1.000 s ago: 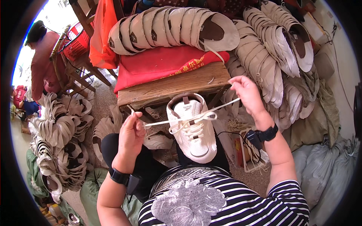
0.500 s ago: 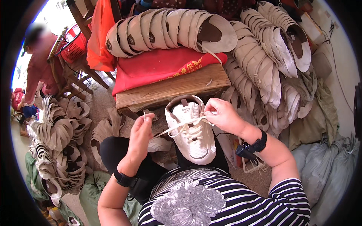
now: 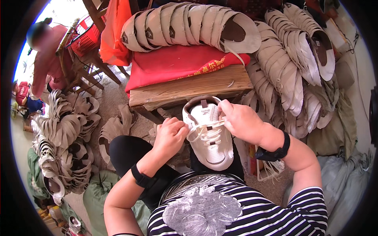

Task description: The recorder is lacing up white sneaker-style shoes.

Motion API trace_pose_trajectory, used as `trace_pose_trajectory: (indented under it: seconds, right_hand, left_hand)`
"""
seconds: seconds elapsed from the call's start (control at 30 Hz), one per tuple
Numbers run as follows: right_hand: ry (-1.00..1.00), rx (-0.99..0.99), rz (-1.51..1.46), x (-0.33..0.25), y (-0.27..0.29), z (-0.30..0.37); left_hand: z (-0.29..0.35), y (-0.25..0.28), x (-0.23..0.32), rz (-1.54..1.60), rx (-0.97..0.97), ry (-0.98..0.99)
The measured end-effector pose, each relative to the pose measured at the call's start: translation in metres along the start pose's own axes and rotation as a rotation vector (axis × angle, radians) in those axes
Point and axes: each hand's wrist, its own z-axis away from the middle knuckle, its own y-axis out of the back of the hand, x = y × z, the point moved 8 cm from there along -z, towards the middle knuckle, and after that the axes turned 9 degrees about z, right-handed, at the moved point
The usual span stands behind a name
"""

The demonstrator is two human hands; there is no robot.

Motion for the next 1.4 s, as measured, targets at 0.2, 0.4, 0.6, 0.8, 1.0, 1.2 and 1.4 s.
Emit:
trace_pose_trajectory:
  seconds: [0.2,0.4,0.6,0.8,1.0,1.2,1.4]
  right_hand:
    - [-0.016,-0.029,-0.253,0.009,-0.004,-0.006]
    - [0.1,-0.129,-0.205,0.008,-0.005,-0.011]
    - [0.184,-0.342,-0.064,0.015,0.009,-0.027]
    - [0.24,-0.484,-0.076,0.02,-0.001,-0.039]
    - [-0.08,-0.71,-0.597,0.035,-0.037,-0.04]
    - [-0.447,-0.588,-0.751,0.054,-0.057,-0.029]
    - [-0.545,-0.431,-0.801,0.055,-0.057,-0.031]
  left_hand:
    - [-0.008,-0.004,0.012,-0.07,-0.072,-0.054]
    - [-0.017,-0.007,0.035,-0.415,-0.087,-0.204]
    - [-0.044,0.027,0.061,-0.363,-0.16,-0.303]
    - [-0.049,0.01,0.034,0.034,-0.512,-0.181]
    - [-0.053,0.002,0.033,0.014,-0.593,-0.219]
    - [-0.055,0.001,0.02,0.001,-0.632,-0.087]
    - [-0.059,-0.009,0.013,0.038,-0.535,-0.012]
